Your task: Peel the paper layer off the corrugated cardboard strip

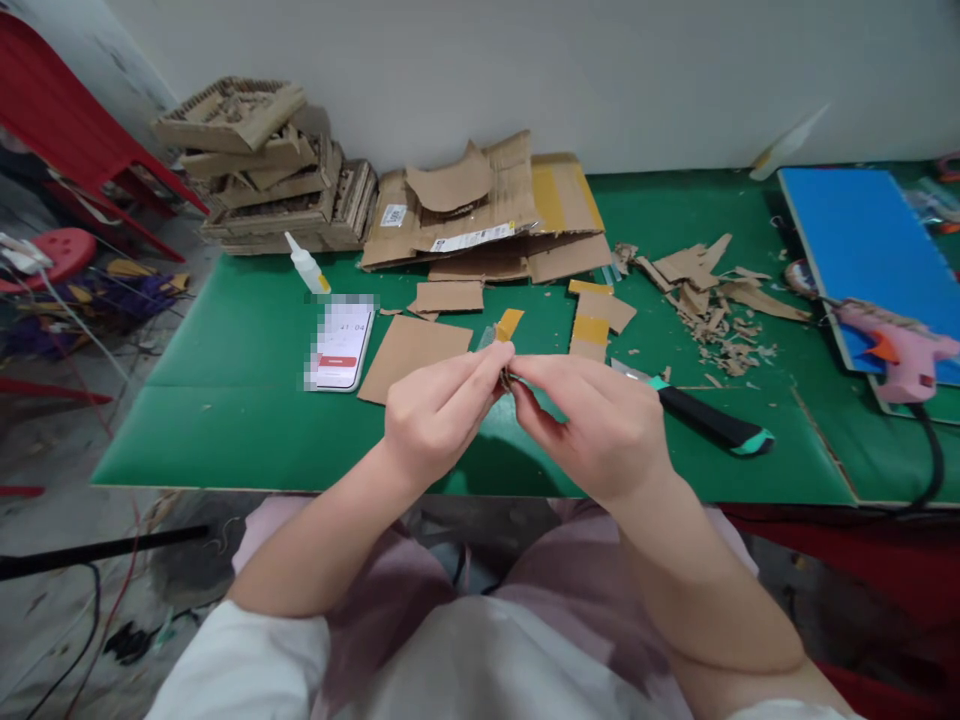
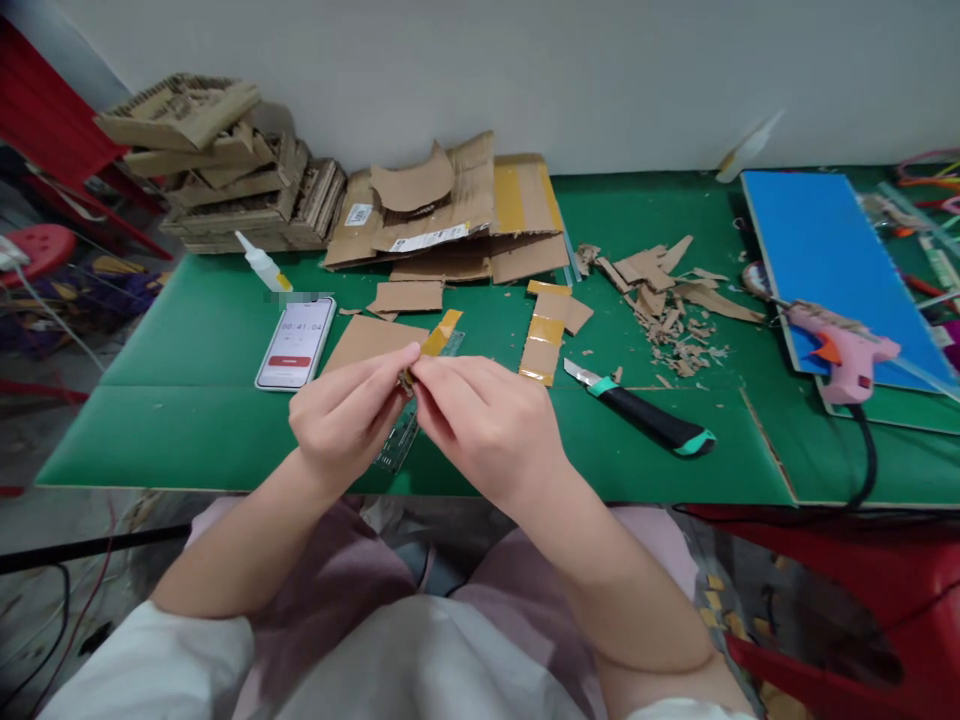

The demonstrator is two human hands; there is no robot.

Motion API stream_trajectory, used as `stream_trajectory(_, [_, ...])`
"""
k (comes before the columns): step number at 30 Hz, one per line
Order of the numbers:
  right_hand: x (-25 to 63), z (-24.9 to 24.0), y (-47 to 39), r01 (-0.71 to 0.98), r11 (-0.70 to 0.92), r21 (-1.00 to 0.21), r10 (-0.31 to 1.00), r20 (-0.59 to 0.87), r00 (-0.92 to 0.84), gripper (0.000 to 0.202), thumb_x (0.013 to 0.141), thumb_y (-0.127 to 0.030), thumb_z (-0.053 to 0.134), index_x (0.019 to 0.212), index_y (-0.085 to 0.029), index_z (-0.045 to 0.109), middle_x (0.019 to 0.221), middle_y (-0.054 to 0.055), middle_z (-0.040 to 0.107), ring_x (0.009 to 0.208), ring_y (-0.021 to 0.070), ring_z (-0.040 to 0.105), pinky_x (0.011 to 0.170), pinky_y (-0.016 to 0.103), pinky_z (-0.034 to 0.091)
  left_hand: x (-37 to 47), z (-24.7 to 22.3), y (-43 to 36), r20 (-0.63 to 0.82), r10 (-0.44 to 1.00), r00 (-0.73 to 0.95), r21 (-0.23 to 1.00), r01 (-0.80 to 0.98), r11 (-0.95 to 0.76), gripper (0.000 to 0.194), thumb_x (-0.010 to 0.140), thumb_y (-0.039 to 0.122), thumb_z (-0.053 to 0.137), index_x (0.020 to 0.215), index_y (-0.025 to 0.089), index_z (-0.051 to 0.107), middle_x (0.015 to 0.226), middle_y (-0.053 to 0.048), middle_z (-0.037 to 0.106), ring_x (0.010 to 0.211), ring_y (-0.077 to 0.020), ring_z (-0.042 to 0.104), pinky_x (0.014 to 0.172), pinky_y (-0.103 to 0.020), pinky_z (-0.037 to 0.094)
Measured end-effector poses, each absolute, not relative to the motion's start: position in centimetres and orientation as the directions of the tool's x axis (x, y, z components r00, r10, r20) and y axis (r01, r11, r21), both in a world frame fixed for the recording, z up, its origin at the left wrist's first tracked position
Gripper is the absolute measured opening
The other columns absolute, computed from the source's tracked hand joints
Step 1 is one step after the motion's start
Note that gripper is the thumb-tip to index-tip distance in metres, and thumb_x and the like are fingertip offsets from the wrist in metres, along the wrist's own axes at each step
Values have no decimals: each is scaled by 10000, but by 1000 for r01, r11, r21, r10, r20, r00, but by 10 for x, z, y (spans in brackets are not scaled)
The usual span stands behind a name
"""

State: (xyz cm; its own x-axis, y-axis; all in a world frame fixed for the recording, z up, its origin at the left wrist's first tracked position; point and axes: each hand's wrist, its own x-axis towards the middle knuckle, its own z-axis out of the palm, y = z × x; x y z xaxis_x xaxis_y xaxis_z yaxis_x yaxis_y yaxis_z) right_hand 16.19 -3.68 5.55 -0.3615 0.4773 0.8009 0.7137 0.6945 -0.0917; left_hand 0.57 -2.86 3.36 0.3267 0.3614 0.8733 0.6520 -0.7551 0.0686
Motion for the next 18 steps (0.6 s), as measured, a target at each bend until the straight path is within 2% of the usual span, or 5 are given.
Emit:
stream_trajectory(5, [160,56,-40,755,650,-84,512,782,-354,74,791,-105,575,812,-142,635,751,23,719,655,123,667,625,213,506,5,31,-28,861,341,376,29,635,-772,247,812,31,551,1052,58,606,941,-144,724,908,-179,689,782,-243,564])
stream_trajectory(10, [158,55,-42,783,607,-135,569,762,-310,88,796,-118,554,779,-167,625,704,2,705,611,112,647,585,202,482,5,31,-28,849,345,401,14,635,-772,278,800,26,565,1077,42,597,962,-147,718,935,-190,682,829,-261,556])
stream_trajectory(18, [164,59,-42,740,640,-208,611,721,-326,95,837,-160,553,862,-147,643,773,22,726,684,117,683,632,194,511,4,32,-28,849,348,398,26,626,-780,323,809,39,567,1130,79,580,1033,-123,706,990,-175,662,886,-273,544])
